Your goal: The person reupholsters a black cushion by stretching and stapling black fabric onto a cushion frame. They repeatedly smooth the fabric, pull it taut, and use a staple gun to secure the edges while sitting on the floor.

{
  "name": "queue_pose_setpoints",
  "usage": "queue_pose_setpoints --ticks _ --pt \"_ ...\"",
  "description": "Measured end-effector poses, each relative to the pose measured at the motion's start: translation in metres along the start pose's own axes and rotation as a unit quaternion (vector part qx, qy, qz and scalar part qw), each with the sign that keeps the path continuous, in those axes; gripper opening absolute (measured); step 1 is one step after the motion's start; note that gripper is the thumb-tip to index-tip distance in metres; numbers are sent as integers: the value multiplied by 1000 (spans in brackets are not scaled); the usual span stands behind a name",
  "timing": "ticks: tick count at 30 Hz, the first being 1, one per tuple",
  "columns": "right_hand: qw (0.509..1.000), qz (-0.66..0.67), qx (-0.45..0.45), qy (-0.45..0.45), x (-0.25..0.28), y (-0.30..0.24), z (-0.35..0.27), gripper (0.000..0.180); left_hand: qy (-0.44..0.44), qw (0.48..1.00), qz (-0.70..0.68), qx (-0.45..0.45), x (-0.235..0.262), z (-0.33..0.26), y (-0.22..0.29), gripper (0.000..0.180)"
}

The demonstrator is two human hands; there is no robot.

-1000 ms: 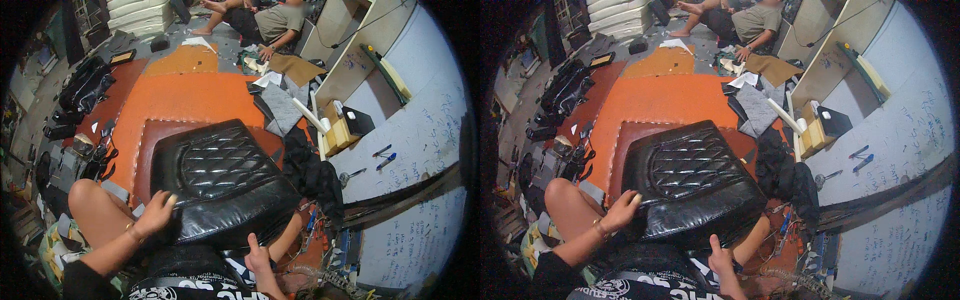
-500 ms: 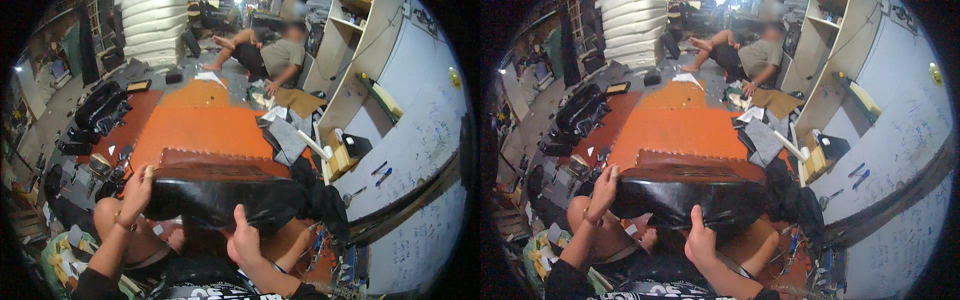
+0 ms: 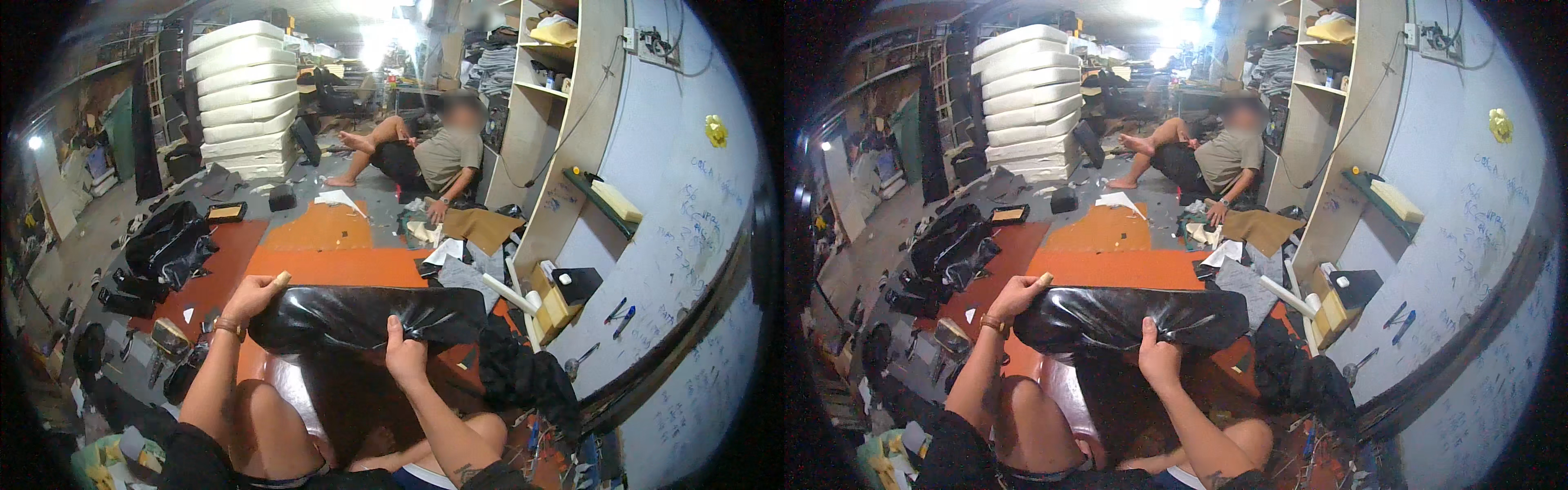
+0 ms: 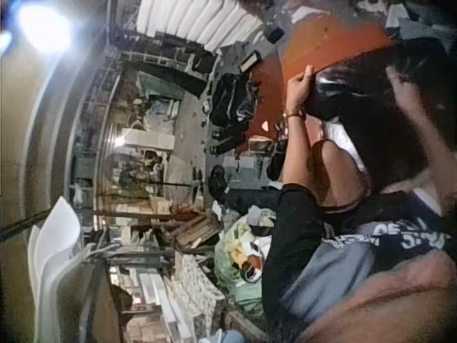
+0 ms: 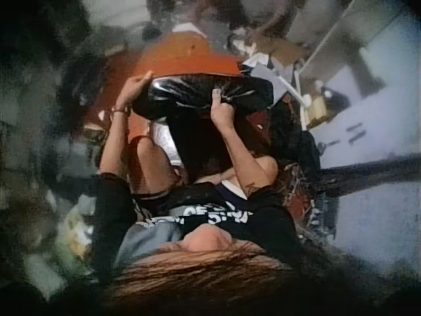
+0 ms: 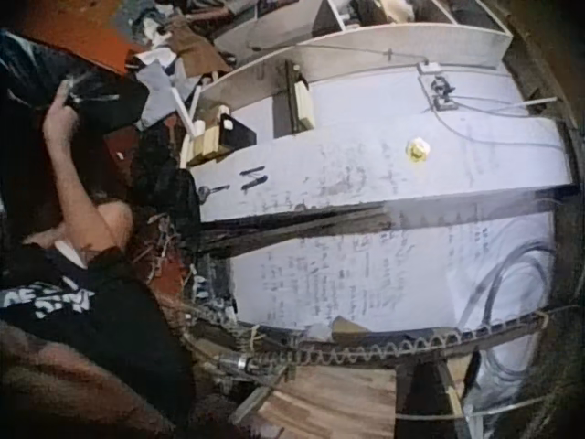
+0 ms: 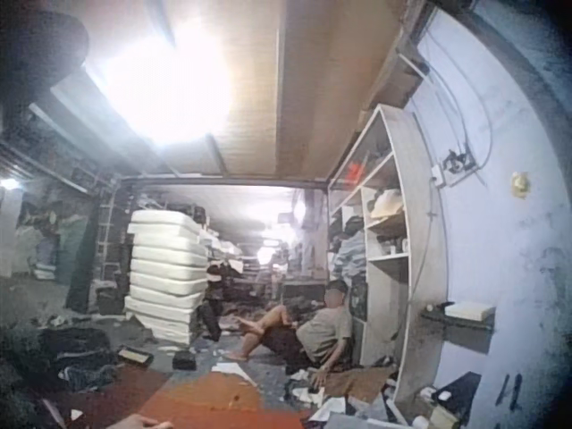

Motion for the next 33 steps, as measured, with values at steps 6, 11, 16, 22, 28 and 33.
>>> queue_pose_setpoints --ticks 6,11,16,22,28,33 --pt "989 133 66 5 12 7 75 52 98 989 107 25 -24 -19 53 59" --pt "995 77 58 -26 7 0 102 72 203 934 269 -120 -50 -55 82 49" --pt "999 -29 -23 -18 -9 -31 52 82 121 964 219 -89 -10 -27 43 47" --pt "978 104 137 116 -9 -83 -44 59 38 972 217 -80 24 6 14 54" --pt "995 68 41 68 12 -52 -67 34 126 931 221 -260 -6 -71 64 27" --pt "988 134 45 66 48 -33 -68 36 -17 871 344 -351 -92 -171 98 93"
Point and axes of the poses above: each hand's wrist, its own z-axis towards the middle knuckle, its own x-axis out of the back of the hand, y = z × x, the point moved 5 cm from there along z, towards the middle knuckle, and after that the axes turned 1 degree about y, right-handed, at the moved point
